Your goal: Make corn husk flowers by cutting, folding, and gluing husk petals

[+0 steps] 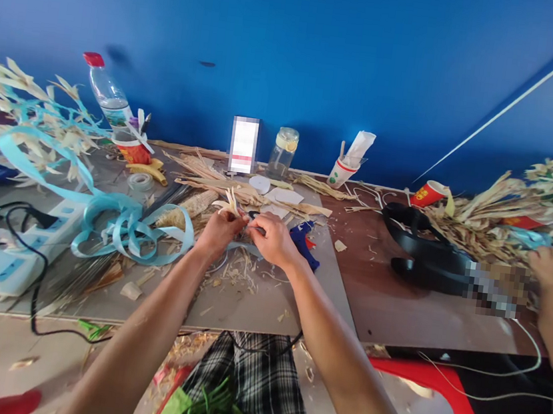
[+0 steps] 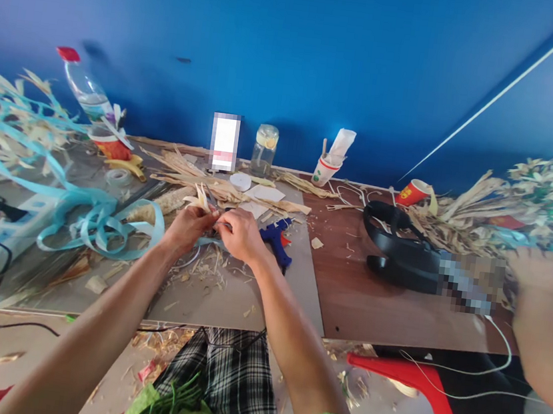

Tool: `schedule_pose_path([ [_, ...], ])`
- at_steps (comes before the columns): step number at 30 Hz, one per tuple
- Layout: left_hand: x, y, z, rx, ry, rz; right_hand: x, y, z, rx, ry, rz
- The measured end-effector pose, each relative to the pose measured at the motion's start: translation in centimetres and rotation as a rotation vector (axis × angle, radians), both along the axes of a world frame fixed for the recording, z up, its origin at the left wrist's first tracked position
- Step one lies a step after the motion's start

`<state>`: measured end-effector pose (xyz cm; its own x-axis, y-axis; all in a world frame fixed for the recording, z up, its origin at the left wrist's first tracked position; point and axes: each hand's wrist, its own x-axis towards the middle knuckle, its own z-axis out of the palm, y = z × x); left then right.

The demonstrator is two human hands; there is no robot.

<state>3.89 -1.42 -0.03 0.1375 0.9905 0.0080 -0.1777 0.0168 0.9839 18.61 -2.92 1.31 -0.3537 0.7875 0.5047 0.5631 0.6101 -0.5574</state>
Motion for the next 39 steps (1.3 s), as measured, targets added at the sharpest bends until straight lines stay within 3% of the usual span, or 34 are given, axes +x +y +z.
schedule_pose_path([
  [3, 0.0, -0.1, 0.1, 0.010, 0.107, -0.005, 0.0, 0.1, -0.1, -0.003, -0.009, -0.022],
  [9, 0.3, -0.1, 0.0, 0.003, 0.054, -0.001, 0.1, -0.1, 0.1, -0.083, 0.049, 0.000],
  [19, 0.6, -0.3, 0.3, -0.011, -0.040, -0.043, 0.4, 0.4, -0.5, -0.525, 0.283, 0.041],
  [28, 0.7, -0.4, 0.2, -0.023, -0.180, -0.077, -0.6, 0.0, -0.4, -0.551, 0.326, -0.073],
  [35, 0.2, -0.6, 0.5, -0.112, -0.355, -0.234, 0.1, 0.4, -0.4, -0.762, 0.699, 0.002],
  [39, -0.1, -0.5, 0.5, -0.130, -0.316, -0.200, 0.5, 0.8, -0.5, -0.879, 0.780, 0.041],
])
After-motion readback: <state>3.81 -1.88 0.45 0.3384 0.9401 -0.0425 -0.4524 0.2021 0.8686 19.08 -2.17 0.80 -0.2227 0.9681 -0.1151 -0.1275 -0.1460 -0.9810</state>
